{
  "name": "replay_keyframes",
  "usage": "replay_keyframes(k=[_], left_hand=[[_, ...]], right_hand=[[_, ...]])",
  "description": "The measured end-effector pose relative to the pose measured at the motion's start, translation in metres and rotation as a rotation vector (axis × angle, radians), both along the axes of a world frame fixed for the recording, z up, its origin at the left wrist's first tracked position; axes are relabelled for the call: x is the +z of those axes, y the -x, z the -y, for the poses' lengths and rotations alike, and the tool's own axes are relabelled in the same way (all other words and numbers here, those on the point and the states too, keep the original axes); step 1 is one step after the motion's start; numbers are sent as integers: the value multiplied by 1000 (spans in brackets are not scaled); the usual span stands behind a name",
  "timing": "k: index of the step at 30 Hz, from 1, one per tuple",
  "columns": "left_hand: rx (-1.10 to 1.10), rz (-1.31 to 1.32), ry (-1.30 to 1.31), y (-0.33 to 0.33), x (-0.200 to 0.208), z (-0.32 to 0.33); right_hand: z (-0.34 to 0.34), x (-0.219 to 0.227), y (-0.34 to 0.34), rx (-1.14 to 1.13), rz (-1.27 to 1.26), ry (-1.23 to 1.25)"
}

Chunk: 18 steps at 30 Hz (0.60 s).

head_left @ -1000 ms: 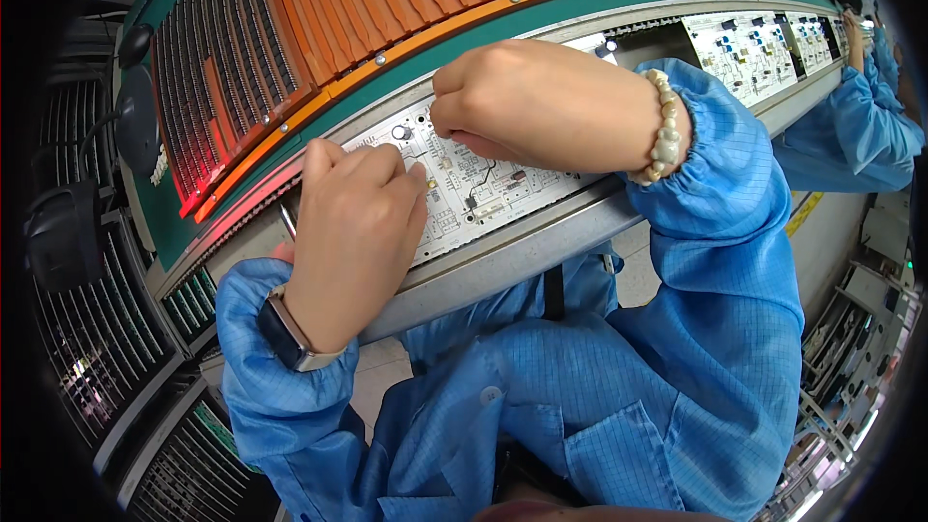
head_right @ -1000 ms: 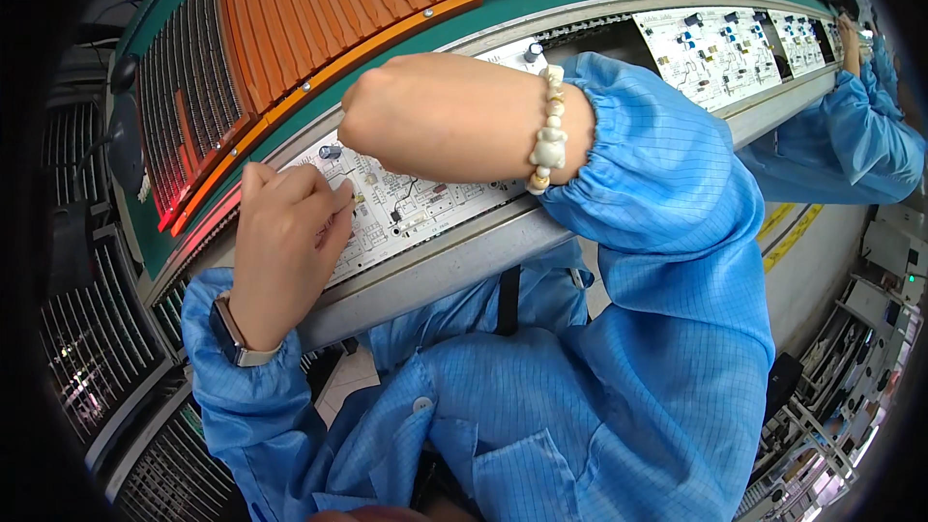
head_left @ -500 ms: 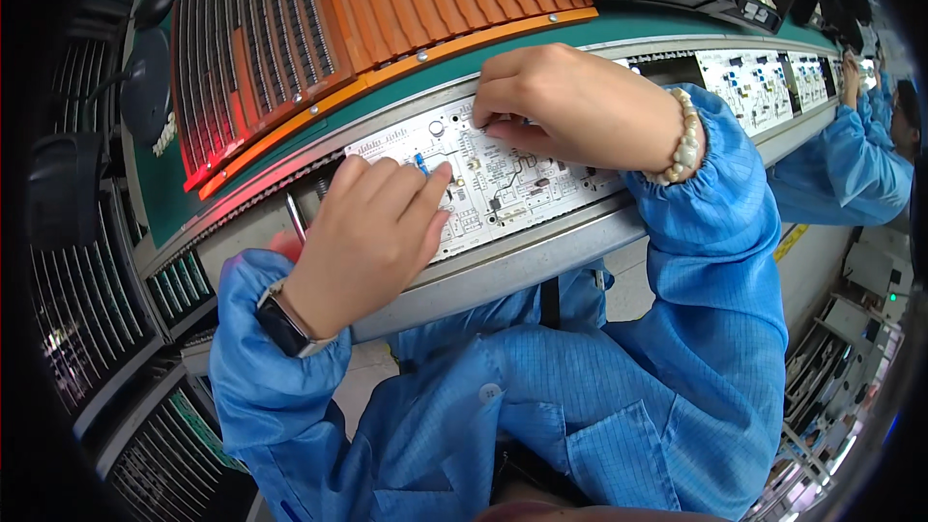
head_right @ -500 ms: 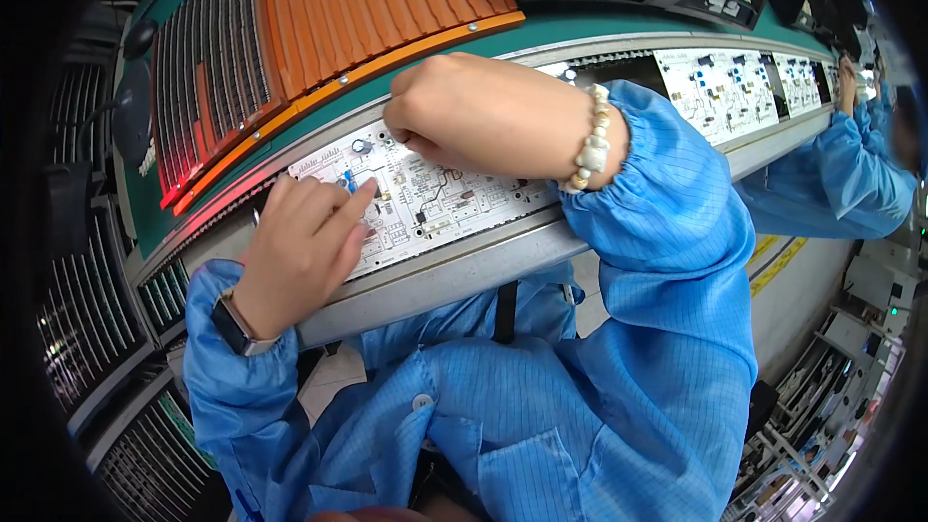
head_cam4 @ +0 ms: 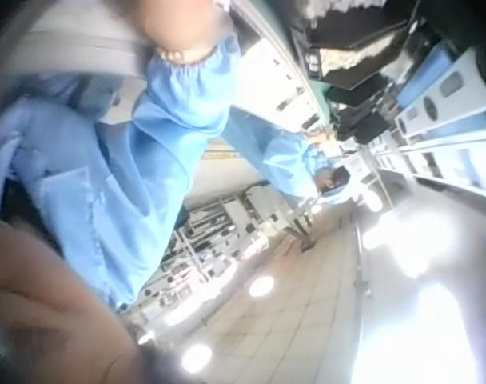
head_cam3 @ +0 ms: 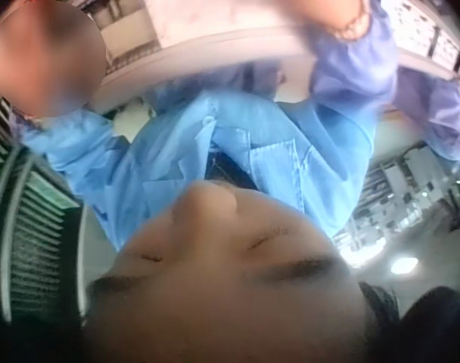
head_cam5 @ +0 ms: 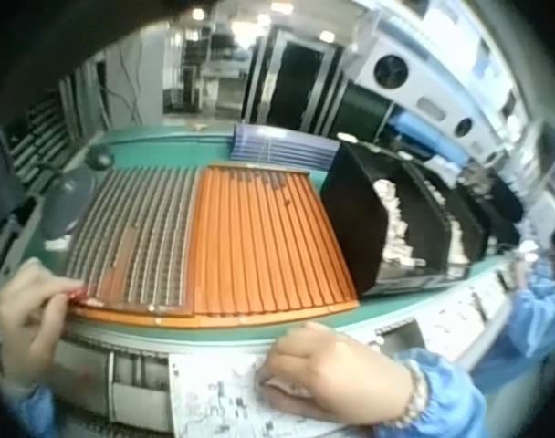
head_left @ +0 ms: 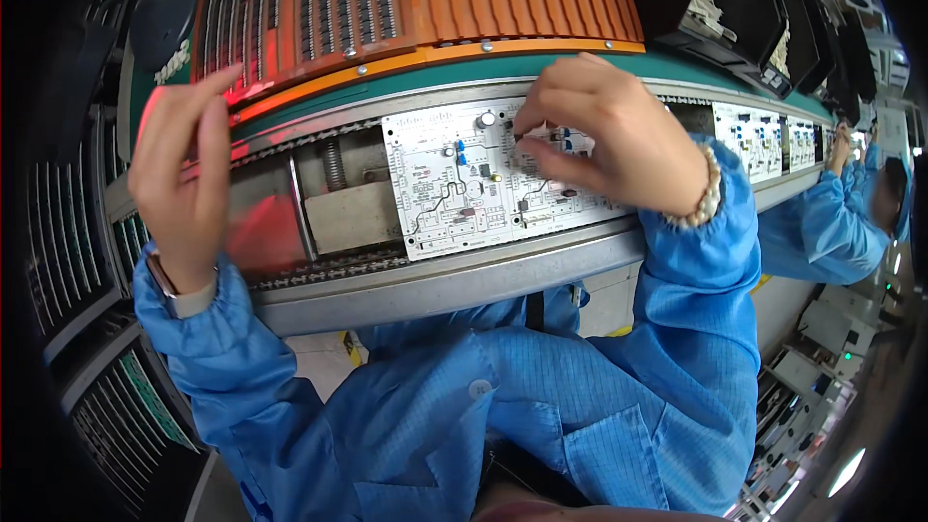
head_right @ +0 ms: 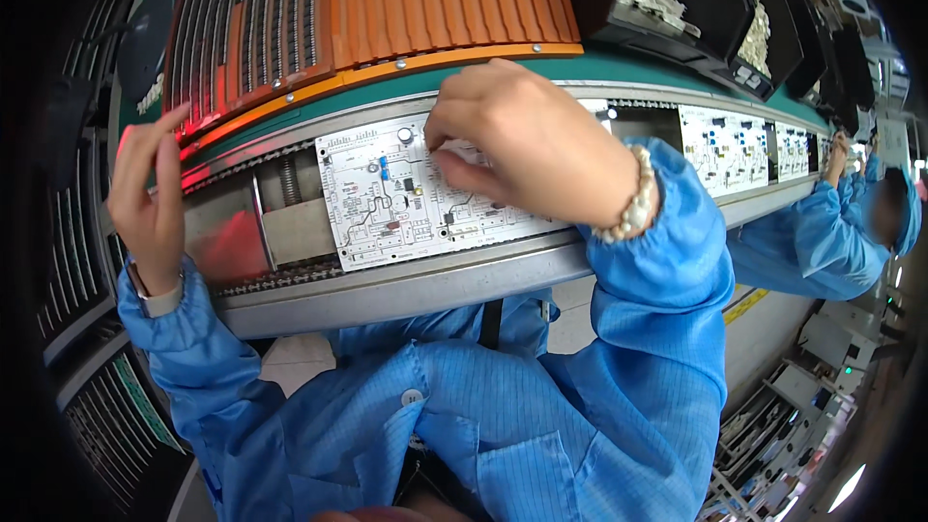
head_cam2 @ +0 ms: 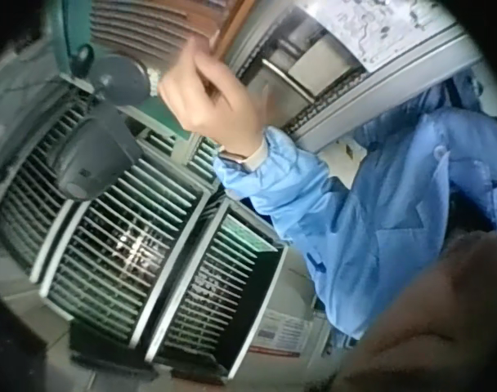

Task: Manually placing small electronic components onto a printed circuit board and scanning the board with a handheld scanner.

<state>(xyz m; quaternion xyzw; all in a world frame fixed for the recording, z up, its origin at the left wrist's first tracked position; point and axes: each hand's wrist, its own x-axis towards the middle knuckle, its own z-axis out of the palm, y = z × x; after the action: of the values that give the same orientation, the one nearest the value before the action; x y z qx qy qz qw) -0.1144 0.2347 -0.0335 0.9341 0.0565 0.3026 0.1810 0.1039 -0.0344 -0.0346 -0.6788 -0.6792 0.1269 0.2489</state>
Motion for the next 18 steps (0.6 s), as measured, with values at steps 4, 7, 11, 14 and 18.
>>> replay_keyframes(k=[4,7,11,14,18], left_hand=[[181,45,32,14,-15,-44],[327,128,175,16,-33,-71],[411,45,74,38,-40,-105],[485,-34,24,39,-50,-122],[502,-140,22,38,-66,-136]], right_hand=[[-11,-7,33,19,-49,-135],[-20,-15,56,38,-31,-119],[-26,-18,74,53,11,-85],[-27,-20,80,54,34,-54],[-27,-23,82,28,35,-51]])
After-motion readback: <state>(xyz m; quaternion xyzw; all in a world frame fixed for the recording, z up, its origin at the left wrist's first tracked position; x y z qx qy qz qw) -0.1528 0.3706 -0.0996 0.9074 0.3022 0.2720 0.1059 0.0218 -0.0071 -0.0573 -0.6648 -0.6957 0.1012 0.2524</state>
